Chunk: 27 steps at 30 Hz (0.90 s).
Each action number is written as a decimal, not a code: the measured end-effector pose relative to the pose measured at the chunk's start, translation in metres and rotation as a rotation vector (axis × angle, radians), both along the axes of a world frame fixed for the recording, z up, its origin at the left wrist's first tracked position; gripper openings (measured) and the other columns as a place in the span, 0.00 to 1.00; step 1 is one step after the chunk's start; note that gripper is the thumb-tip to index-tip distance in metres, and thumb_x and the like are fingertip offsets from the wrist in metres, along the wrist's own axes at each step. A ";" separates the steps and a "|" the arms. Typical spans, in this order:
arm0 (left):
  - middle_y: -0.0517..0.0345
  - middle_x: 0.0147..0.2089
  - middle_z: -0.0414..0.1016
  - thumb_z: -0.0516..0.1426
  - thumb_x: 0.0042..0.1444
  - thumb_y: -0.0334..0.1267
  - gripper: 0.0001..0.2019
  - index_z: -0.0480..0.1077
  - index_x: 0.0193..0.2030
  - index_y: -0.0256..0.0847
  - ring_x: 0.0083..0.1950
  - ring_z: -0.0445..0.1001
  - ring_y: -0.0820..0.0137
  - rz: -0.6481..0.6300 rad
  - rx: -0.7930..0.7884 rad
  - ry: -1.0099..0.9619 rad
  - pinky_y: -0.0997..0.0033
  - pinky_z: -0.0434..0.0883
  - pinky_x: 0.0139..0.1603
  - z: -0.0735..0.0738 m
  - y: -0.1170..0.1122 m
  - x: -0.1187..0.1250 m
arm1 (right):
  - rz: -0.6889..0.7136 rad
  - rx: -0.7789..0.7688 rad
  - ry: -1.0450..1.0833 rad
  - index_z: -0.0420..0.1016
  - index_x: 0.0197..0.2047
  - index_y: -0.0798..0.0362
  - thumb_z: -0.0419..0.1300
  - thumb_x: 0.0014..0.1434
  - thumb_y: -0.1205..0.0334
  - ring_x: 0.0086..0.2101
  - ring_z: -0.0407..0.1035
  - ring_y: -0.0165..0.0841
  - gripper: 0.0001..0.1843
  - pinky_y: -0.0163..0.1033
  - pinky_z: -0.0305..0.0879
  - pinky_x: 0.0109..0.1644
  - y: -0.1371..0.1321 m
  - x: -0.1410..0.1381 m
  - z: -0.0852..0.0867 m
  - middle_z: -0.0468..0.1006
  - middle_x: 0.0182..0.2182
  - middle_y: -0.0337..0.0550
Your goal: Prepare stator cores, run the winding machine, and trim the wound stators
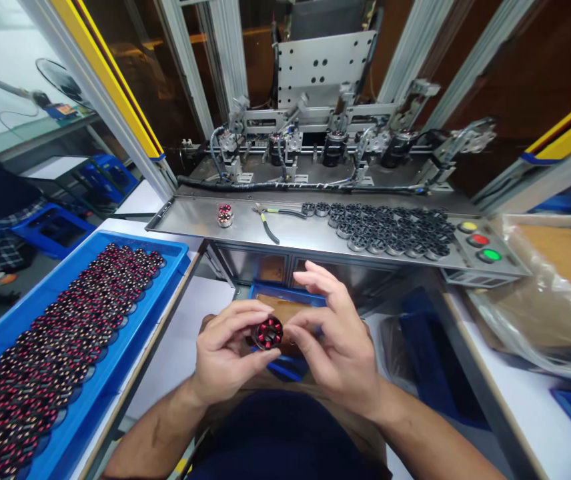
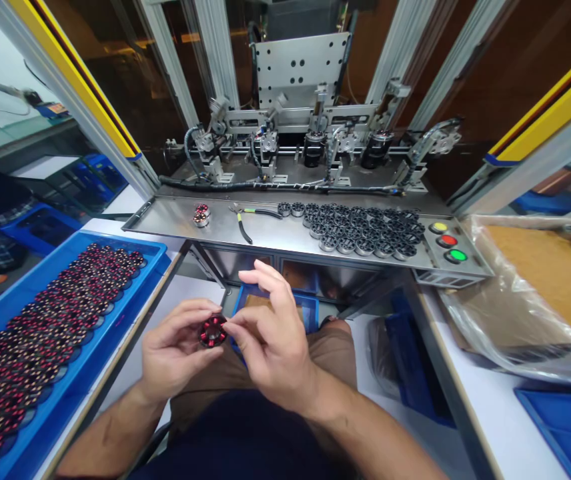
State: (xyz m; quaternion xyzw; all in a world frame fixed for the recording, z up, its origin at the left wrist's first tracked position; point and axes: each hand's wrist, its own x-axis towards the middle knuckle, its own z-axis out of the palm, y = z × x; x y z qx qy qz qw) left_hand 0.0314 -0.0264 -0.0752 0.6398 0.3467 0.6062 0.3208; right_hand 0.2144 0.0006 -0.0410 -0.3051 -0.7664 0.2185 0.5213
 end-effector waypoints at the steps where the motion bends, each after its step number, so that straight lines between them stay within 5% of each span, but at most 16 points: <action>1: 0.48 0.48 0.77 0.68 0.44 0.25 0.25 0.76 0.51 0.43 0.49 0.77 0.63 -0.007 -0.005 -0.006 0.67 0.79 0.45 0.000 0.000 0.000 | -0.001 -0.031 0.028 0.72 0.34 0.53 0.60 0.60 0.73 0.61 0.59 0.46 0.06 0.59 0.56 0.65 0.000 -0.001 0.000 0.68 0.54 0.53; 9: 0.48 0.49 0.76 0.67 0.45 0.22 0.26 0.75 0.52 0.44 0.51 0.76 0.62 -0.044 -0.030 -0.021 0.68 0.79 0.46 0.001 0.000 0.003 | 0.030 -0.087 0.116 0.72 0.34 0.53 0.59 0.60 0.73 0.61 0.59 0.43 0.06 0.53 0.56 0.65 -0.001 0.000 0.002 0.70 0.49 0.51; 18: 0.48 0.49 0.76 0.68 0.46 0.26 0.23 0.76 0.51 0.42 0.52 0.76 0.61 -0.117 -0.097 -0.234 0.64 0.79 0.48 0.003 0.005 0.005 | 0.067 -0.393 0.328 0.73 0.35 0.51 0.62 0.62 0.63 0.58 0.64 0.42 0.03 0.51 0.59 0.61 0.004 -0.007 -0.018 0.72 0.49 0.47; 23: 0.51 0.50 0.74 0.67 0.47 0.24 0.23 0.76 0.50 0.44 0.49 0.78 0.64 -0.039 -0.103 -0.275 0.66 0.80 0.47 0.001 0.008 0.005 | 0.153 -0.437 0.494 0.71 0.45 0.51 0.64 0.57 0.45 0.47 0.68 0.40 0.20 0.44 0.65 0.51 -0.010 -0.008 -0.025 0.71 0.43 0.47; 27: 0.51 0.50 0.75 0.68 0.45 0.24 0.23 0.77 0.49 0.44 0.51 0.77 0.63 -0.016 -0.128 -0.264 0.68 0.80 0.47 0.001 0.008 0.006 | 0.182 -0.487 0.417 0.72 0.38 0.51 0.65 0.59 0.57 0.36 0.67 0.32 0.08 0.38 0.64 0.40 -0.018 -0.014 -0.027 0.71 0.33 0.40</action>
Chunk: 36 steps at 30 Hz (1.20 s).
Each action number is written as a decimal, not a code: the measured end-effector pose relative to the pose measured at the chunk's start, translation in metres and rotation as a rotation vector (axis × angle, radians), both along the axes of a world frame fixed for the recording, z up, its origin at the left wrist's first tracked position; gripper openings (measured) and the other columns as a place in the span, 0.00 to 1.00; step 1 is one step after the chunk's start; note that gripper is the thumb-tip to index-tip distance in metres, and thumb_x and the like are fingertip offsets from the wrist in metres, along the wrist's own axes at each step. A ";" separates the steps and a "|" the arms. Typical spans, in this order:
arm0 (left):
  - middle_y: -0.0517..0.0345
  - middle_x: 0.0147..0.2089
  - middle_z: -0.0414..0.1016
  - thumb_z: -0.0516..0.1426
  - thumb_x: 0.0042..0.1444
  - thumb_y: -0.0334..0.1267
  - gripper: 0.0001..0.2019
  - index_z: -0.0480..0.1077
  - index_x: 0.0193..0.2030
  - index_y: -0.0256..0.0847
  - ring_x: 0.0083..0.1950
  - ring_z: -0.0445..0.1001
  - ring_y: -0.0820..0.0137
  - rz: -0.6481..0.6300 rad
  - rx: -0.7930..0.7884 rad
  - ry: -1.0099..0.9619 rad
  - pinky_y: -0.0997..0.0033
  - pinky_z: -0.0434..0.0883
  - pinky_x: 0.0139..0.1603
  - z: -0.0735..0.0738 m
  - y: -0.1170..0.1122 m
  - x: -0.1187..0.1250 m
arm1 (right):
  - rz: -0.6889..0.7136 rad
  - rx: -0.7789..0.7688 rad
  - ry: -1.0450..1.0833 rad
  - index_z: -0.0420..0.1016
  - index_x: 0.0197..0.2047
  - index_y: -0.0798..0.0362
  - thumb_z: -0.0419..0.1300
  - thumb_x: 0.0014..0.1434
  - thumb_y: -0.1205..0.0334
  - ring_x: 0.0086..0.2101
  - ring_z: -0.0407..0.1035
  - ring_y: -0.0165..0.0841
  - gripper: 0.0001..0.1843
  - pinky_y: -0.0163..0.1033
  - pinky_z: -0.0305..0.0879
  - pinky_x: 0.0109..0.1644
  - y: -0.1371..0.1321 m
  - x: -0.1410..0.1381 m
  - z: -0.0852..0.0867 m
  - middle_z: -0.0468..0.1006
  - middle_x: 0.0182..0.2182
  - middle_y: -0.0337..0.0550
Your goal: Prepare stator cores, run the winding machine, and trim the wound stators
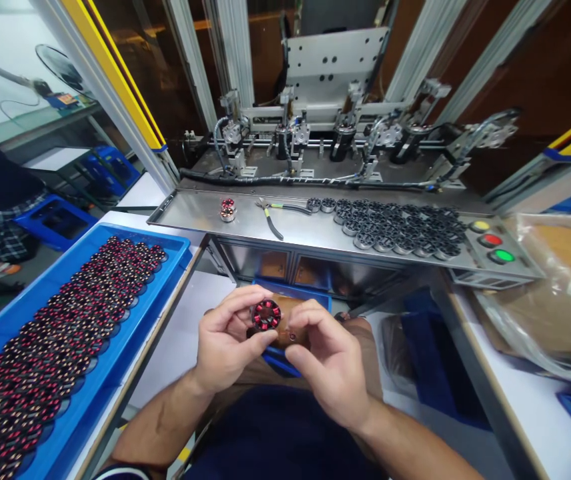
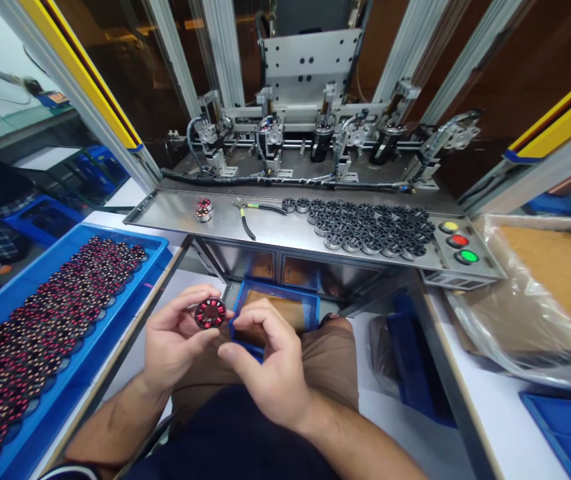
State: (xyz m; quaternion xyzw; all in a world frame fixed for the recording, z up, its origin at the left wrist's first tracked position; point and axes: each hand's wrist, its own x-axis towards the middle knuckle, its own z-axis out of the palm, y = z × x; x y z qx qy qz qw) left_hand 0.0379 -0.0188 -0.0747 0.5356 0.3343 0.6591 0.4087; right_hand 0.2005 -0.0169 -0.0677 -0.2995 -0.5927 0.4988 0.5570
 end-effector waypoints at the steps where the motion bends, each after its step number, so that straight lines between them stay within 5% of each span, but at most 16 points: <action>1: 0.51 0.50 0.76 0.68 0.45 0.25 0.23 0.77 0.49 0.43 0.51 0.78 0.63 -0.009 -0.013 -0.009 0.68 0.80 0.47 0.000 -0.001 0.000 | -0.014 0.019 -0.011 0.73 0.36 0.52 0.64 0.60 0.62 0.35 0.67 0.31 0.04 0.37 0.64 0.39 0.000 -0.001 0.001 0.71 0.32 0.39; 9: 0.48 0.54 0.78 0.66 0.51 0.28 0.24 0.73 0.55 0.45 0.42 0.83 0.64 -0.261 -0.215 -0.173 0.68 0.80 0.46 0.000 -0.006 -0.002 | -0.152 0.197 -0.124 0.73 0.33 0.54 0.61 0.59 0.74 0.30 0.67 0.27 0.06 0.34 0.63 0.35 0.002 0.001 0.008 0.72 0.28 0.38; 20: 0.49 0.47 0.80 0.66 0.43 0.20 0.26 0.76 0.50 0.40 0.50 0.79 0.62 0.027 0.096 0.125 0.68 0.80 0.48 0.006 -0.008 0.004 | -0.068 0.132 -0.031 0.77 0.36 0.52 0.62 0.59 0.71 0.32 0.68 0.29 0.05 0.36 0.65 0.36 0.000 0.001 0.004 0.74 0.29 0.38; 26: 0.50 0.49 0.79 0.65 0.43 0.19 0.28 0.74 0.52 0.42 0.48 0.80 0.63 0.000 0.089 0.117 0.70 0.81 0.42 0.003 -0.010 0.005 | -0.156 0.125 -0.058 0.75 0.31 0.54 0.61 0.59 0.73 0.28 0.67 0.27 0.08 0.34 0.64 0.33 -0.003 0.002 0.008 0.72 0.26 0.37; 36: 0.49 0.44 0.82 0.67 0.45 0.25 0.22 0.76 0.49 0.39 0.36 0.82 0.68 -0.141 -0.073 -0.035 0.72 0.80 0.39 0.015 -0.011 0.003 | -0.076 0.448 -0.154 0.76 0.52 0.50 0.61 0.55 0.78 0.35 0.69 0.34 0.23 0.42 0.69 0.38 0.013 0.014 0.005 0.75 0.35 0.44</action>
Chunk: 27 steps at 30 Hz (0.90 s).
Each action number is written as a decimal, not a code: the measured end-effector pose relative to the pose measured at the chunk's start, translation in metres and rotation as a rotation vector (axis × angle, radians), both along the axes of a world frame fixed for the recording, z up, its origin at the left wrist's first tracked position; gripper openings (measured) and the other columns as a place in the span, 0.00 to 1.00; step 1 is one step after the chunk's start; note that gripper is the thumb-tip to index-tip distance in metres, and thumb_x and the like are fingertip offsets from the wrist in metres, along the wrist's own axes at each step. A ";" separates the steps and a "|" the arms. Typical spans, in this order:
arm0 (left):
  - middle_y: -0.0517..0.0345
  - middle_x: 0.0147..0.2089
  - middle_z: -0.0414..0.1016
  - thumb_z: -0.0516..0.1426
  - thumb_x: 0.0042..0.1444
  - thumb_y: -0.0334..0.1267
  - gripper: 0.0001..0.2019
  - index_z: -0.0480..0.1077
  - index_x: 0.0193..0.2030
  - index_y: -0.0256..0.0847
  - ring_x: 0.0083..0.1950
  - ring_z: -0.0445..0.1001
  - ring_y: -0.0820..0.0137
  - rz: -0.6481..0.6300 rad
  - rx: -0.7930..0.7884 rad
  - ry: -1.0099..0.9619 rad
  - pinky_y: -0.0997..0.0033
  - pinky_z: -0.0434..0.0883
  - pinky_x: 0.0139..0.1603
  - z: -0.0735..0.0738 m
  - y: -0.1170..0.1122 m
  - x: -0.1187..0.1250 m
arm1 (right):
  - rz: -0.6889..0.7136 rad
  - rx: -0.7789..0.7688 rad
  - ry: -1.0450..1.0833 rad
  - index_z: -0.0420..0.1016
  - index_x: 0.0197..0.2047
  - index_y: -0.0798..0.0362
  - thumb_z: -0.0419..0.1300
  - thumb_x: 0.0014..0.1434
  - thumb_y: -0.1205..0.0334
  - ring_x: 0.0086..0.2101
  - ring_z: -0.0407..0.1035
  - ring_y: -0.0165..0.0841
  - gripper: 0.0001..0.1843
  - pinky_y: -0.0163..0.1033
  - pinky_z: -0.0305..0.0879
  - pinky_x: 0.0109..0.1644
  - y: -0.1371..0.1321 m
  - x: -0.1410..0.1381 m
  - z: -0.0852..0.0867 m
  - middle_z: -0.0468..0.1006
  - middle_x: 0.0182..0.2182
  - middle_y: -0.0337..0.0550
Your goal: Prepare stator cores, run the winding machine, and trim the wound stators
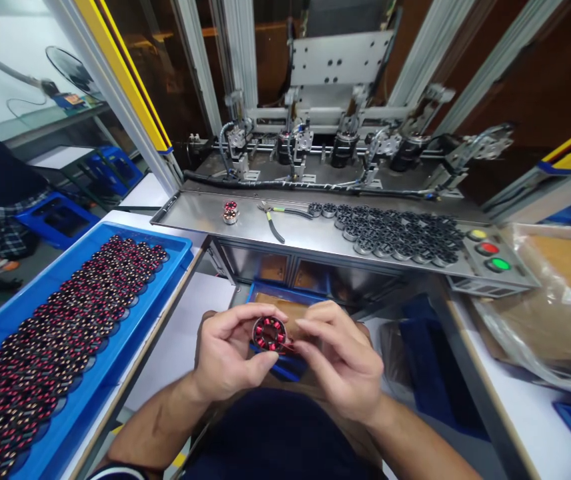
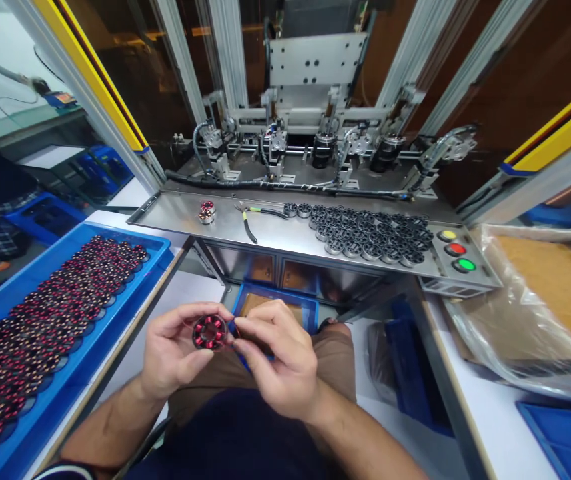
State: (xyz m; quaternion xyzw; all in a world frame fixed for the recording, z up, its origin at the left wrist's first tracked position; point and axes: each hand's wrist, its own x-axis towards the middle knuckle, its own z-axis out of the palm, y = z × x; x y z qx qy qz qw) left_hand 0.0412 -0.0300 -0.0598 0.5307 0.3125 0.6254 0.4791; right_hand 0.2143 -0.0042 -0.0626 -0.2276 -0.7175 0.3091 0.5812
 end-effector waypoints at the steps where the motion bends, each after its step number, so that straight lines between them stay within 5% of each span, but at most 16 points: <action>1: 0.49 0.43 0.83 0.67 0.45 0.25 0.22 0.76 0.49 0.39 0.37 0.82 0.67 -0.003 -0.005 0.001 0.72 0.80 0.41 0.001 -0.001 0.000 | 0.008 0.028 -0.007 0.75 0.53 0.50 0.63 0.55 0.77 0.35 0.69 0.35 0.23 0.43 0.69 0.38 0.001 0.000 0.001 0.75 0.35 0.45; 9: 0.47 0.43 0.82 0.67 0.44 0.26 0.21 0.76 0.48 0.38 0.37 0.82 0.65 0.028 0.011 0.042 0.70 0.80 0.41 0.002 -0.002 0.000 | -0.069 -0.003 0.039 0.78 0.40 0.53 0.61 0.53 0.80 0.30 0.68 0.33 0.15 0.41 0.67 0.33 -0.008 -0.006 0.006 0.74 0.28 0.42; 18: 0.49 0.48 0.81 0.66 0.42 0.22 0.29 0.74 0.54 0.42 0.40 0.81 0.64 0.289 0.270 0.272 0.69 0.81 0.40 -0.012 -0.004 0.006 | -0.075 0.000 0.101 0.79 0.42 0.52 0.61 0.53 0.80 0.31 0.70 0.34 0.18 0.43 0.69 0.34 -0.019 -0.013 0.001 0.75 0.29 0.43; 23: 0.47 0.44 0.82 0.67 0.45 0.27 0.21 0.76 0.49 0.39 0.36 0.82 0.66 0.138 0.079 0.073 0.69 0.81 0.39 0.006 -0.003 0.008 | 0.012 -0.010 0.102 0.78 0.48 0.48 0.65 0.57 0.71 0.33 0.71 0.36 0.16 0.46 0.71 0.37 -0.005 -0.002 0.005 0.76 0.32 0.44; 27: 0.51 0.39 0.84 0.68 0.47 0.32 0.19 0.77 0.47 0.40 0.34 0.83 0.66 -0.070 -0.149 -0.104 0.71 0.81 0.37 0.013 -0.004 0.010 | 0.171 0.012 -0.003 0.77 0.53 0.46 0.70 0.55 0.61 0.44 0.71 0.41 0.22 0.52 0.72 0.46 0.013 0.008 0.017 0.76 0.43 0.50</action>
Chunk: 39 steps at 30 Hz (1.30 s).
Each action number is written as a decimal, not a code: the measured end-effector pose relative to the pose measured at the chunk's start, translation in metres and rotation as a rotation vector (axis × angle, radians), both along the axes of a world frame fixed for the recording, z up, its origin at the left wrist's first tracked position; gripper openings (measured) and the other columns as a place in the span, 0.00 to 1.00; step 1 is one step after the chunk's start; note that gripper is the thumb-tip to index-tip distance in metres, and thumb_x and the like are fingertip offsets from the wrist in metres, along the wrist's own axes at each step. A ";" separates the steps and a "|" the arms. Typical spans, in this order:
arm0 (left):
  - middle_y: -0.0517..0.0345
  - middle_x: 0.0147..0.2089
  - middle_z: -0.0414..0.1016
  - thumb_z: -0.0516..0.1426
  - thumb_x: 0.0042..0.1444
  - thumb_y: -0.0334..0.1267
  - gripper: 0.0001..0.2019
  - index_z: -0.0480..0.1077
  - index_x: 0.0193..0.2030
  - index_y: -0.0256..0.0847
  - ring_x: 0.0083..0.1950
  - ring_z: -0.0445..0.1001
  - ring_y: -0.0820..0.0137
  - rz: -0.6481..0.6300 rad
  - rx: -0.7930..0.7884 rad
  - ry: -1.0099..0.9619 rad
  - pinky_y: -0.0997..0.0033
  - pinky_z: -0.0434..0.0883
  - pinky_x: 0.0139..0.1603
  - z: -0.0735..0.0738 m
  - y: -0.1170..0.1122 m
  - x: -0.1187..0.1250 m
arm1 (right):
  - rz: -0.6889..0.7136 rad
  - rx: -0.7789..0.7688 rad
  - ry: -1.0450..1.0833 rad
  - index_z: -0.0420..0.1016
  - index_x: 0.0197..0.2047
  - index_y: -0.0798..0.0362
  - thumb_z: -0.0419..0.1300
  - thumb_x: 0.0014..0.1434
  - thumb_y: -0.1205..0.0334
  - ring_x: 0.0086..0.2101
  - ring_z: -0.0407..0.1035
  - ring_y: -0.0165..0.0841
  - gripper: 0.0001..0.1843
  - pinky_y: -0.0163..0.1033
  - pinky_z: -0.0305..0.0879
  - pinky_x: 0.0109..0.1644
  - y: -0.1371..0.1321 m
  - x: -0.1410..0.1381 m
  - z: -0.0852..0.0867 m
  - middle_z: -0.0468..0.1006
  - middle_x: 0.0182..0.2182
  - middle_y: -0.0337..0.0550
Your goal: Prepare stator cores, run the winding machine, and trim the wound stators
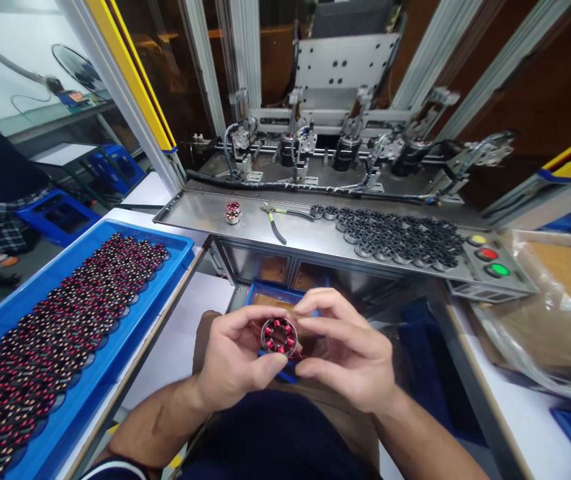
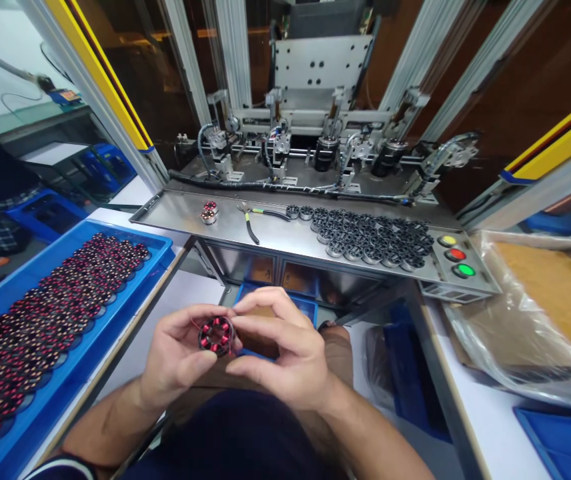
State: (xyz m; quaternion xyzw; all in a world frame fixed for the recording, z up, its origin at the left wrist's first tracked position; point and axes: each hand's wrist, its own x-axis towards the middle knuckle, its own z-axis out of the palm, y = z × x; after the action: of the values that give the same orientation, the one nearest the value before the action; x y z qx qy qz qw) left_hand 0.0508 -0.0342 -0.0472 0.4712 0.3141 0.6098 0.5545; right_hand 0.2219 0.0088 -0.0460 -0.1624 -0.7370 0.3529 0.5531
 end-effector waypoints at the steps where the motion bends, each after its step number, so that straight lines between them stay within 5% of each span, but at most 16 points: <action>1: 0.51 0.37 0.84 0.68 0.47 0.33 0.19 0.77 0.47 0.40 0.33 0.83 0.65 -0.038 -0.031 -0.029 0.71 0.81 0.37 -0.001 0.000 0.001 | 0.036 0.022 -0.026 0.77 0.53 0.46 0.70 0.55 0.60 0.46 0.71 0.42 0.22 0.53 0.72 0.48 0.004 0.001 0.003 0.76 0.46 0.51; 7: 0.50 0.41 0.83 0.69 0.46 0.35 0.19 0.78 0.47 0.40 0.41 0.82 0.63 -0.114 -0.106 -0.081 0.68 0.79 0.44 -0.010 0.000 0.003 | 0.028 0.168 -0.063 0.80 0.44 0.45 0.67 0.58 0.60 0.48 0.71 0.42 0.10 0.56 0.72 0.48 0.007 -0.002 0.010 0.77 0.48 0.50; 12: 0.51 0.41 0.84 0.70 0.45 0.36 0.19 0.78 0.46 0.41 0.40 0.82 0.66 -0.157 -0.146 -0.157 0.74 0.78 0.40 -0.011 0.003 0.003 | -0.294 0.387 -0.144 0.80 0.41 0.47 0.65 0.58 0.70 0.41 0.70 0.36 0.09 0.44 0.74 0.42 -0.010 0.002 0.008 0.79 0.39 0.44; 16: 0.51 0.47 0.81 0.70 0.45 0.36 0.21 0.77 0.48 0.42 0.43 0.81 0.66 -0.095 -0.053 -0.128 0.70 0.78 0.47 -0.009 0.003 0.006 | -0.484 0.496 -0.223 0.79 0.47 0.50 0.64 0.59 0.69 0.37 0.69 0.36 0.12 0.44 0.75 0.39 -0.024 0.007 0.001 0.79 0.32 0.44; 22: 0.54 0.50 0.78 0.69 0.45 0.26 0.24 0.76 0.49 0.48 0.47 0.81 0.65 0.097 0.229 -0.013 0.68 0.78 0.50 -0.010 0.000 0.011 | -0.472 0.273 -0.063 0.75 0.48 0.50 0.59 0.59 0.75 0.32 0.72 0.34 0.15 0.44 0.74 0.34 -0.032 -0.011 -0.004 0.77 0.33 0.44; 27: 0.55 0.50 0.78 0.70 0.43 0.24 0.25 0.75 0.48 0.48 0.51 0.79 0.64 0.188 0.233 -0.020 0.68 0.77 0.52 -0.016 -0.001 0.016 | -0.469 -0.044 0.118 0.73 0.37 0.52 0.56 0.60 0.75 0.29 0.69 0.31 0.09 0.38 0.69 0.31 -0.034 -0.030 -0.008 0.72 0.28 0.41; 33: 0.46 0.62 0.70 0.70 0.46 0.37 0.33 0.66 0.59 0.47 0.61 0.71 0.59 -0.019 0.084 0.007 0.67 0.73 0.57 -0.018 0.001 0.006 | -0.412 0.017 0.081 0.71 0.36 0.53 0.55 0.59 0.76 0.30 0.68 0.32 0.09 0.38 0.67 0.32 -0.024 -0.027 -0.012 0.72 0.29 0.42; 36: 0.49 0.54 0.73 0.67 0.51 0.44 0.32 0.63 0.61 0.47 0.48 0.76 0.67 -0.171 0.035 0.094 0.72 0.75 0.48 -0.020 0.003 -0.004 | -0.413 0.046 0.052 0.72 0.37 0.53 0.56 0.59 0.76 0.31 0.69 0.32 0.09 0.39 0.67 0.33 -0.020 -0.021 -0.012 0.73 0.29 0.42; 39: 0.58 0.39 0.73 0.60 0.59 0.46 0.20 0.64 0.57 0.48 0.33 0.75 0.75 -0.281 0.030 0.048 0.80 0.73 0.32 -0.023 0.006 -0.008 | -0.403 0.071 0.003 0.72 0.38 0.54 0.57 0.58 0.77 0.32 0.70 0.32 0.10 0.39 0.67 0.35 -0.019 -0.017 -0.012 0.74 0.30 0.42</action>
State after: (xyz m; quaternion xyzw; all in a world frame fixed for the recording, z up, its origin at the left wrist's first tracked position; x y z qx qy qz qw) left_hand 0.0427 -0.0279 -0.0704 0.5334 0.2490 0.5193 0.6195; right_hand 0.2051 -0.0107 -0.0578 -0.2866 -0.7008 0.2090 0.6189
